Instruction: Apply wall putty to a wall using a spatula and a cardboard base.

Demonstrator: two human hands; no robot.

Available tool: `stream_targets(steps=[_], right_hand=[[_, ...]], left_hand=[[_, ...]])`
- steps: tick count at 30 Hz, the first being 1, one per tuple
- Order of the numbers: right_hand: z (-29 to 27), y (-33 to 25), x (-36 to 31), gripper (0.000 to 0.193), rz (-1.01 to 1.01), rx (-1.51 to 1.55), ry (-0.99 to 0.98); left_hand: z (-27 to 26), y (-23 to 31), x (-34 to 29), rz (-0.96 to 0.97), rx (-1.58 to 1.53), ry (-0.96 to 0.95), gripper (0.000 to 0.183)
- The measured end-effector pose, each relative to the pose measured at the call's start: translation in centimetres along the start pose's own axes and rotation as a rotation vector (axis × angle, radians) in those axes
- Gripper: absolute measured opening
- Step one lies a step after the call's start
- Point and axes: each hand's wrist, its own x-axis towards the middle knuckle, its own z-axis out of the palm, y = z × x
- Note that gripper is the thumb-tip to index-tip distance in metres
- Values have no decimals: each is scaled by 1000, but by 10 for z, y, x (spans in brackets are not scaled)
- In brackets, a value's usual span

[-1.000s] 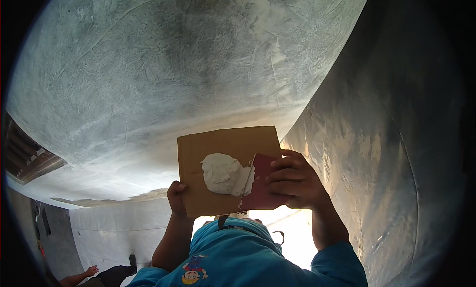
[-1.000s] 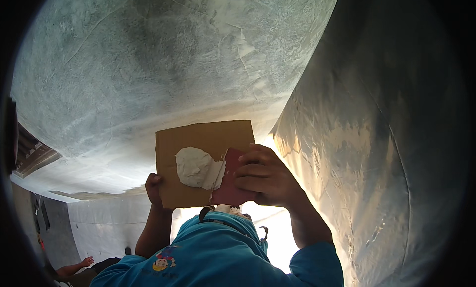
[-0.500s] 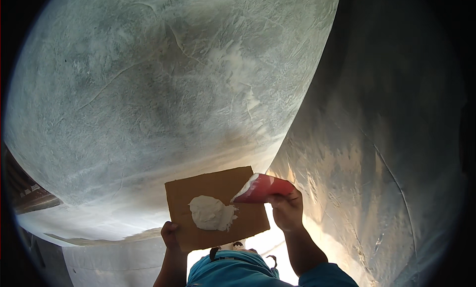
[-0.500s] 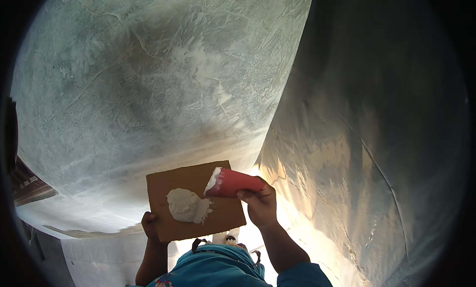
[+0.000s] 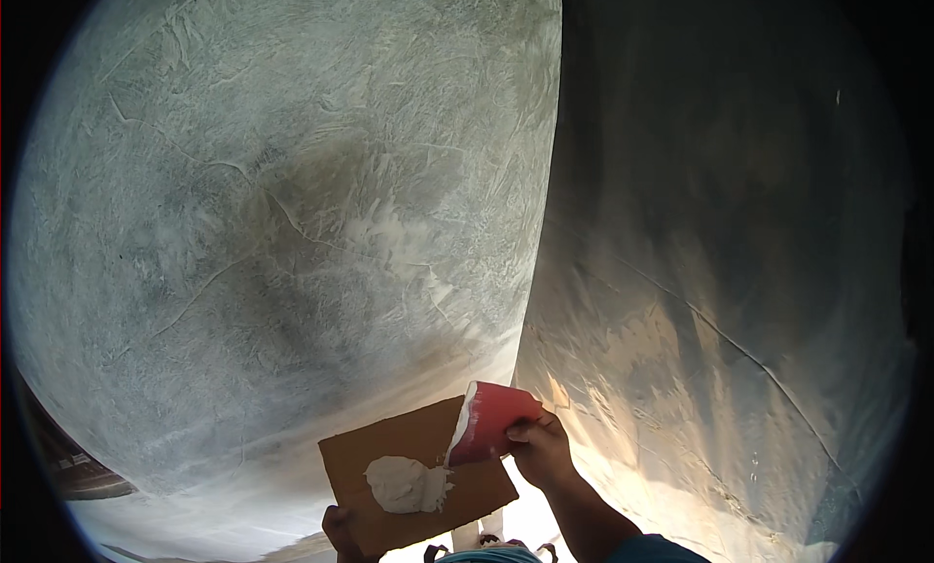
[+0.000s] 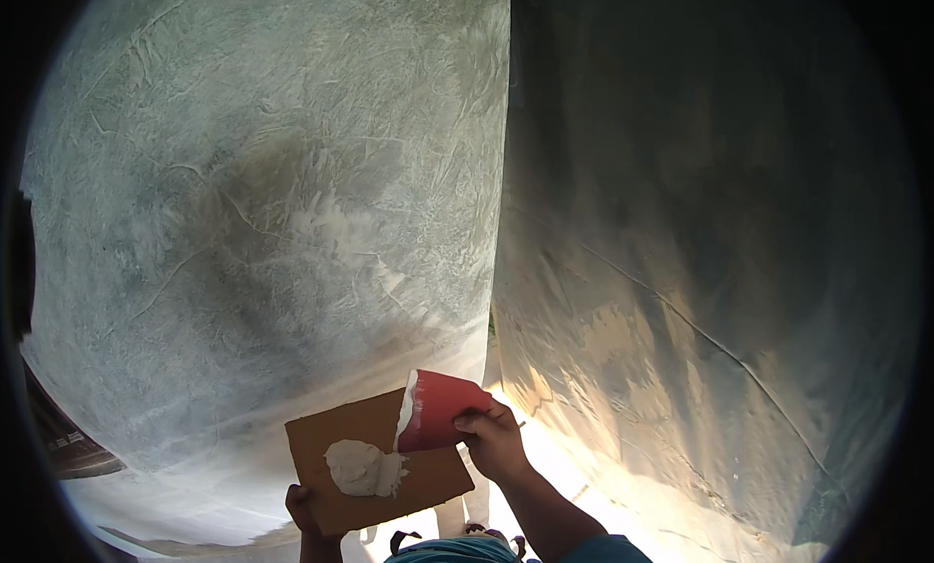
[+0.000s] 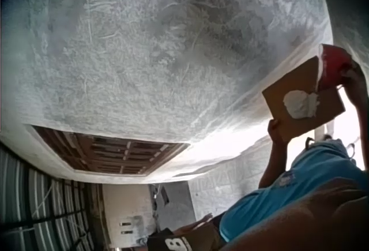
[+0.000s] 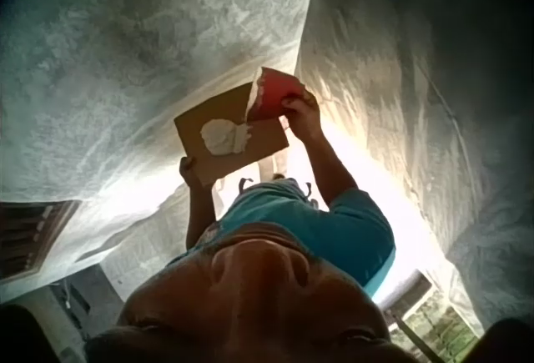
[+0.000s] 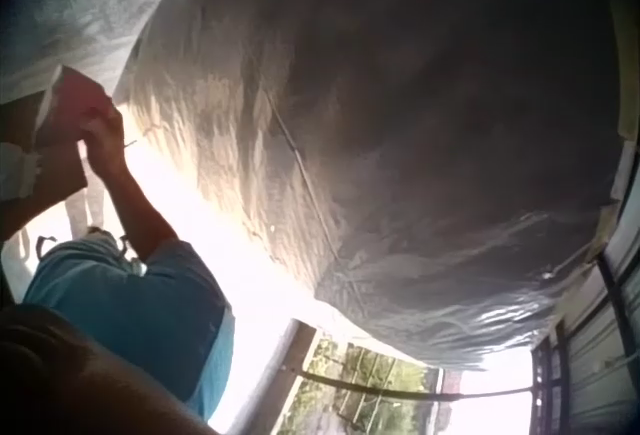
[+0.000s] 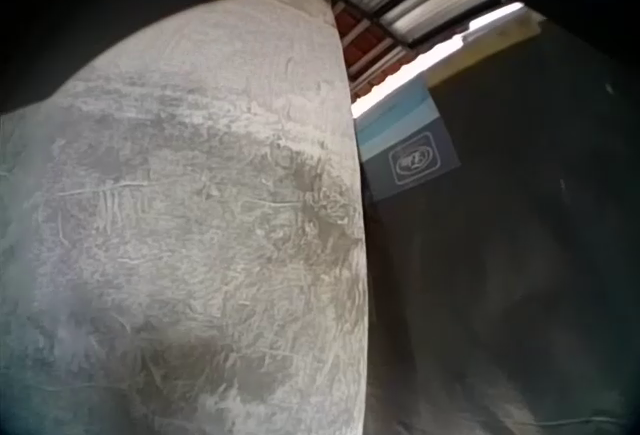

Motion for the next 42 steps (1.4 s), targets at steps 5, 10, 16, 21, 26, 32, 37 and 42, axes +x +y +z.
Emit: stream_targets(steps=[5, 10, 16, 21, 26, 32, 37, 42], right_hand=[[23, -60, 54, 29, -292, 137, 74], [54, -135, 118, 26, -930, -408, 90], [93, -182, 168, 55, -1612, -1294, 148], [71, -165, 204, 71, -1586, -1506, 107], [69, -133, 229, 66, -1519, -1638, 111], [18, -104, 202, 60, -1434, -1761, 28], [12, -132, 172, 53, -1425, -1525, -67], [74, -194, 188, 57, -1657, -1548, 68]], left_hand=[[-7, 1, 9, 34, -80, -35, 71], [4, -14, 13, 31, 10, -14, 73], [-73, -21, 27, 146, 61, 33, 67], [-111, -49, 35, 308, 3, 60, 56], [-78, -72, 42, 177, -127, -224, 56], [-50, -86, 35, 171, -229, -179, 56], [-26, -91, 29, 168, -219, -196, 57], [-77, -89, 32, 305, -79, 162, 59]])
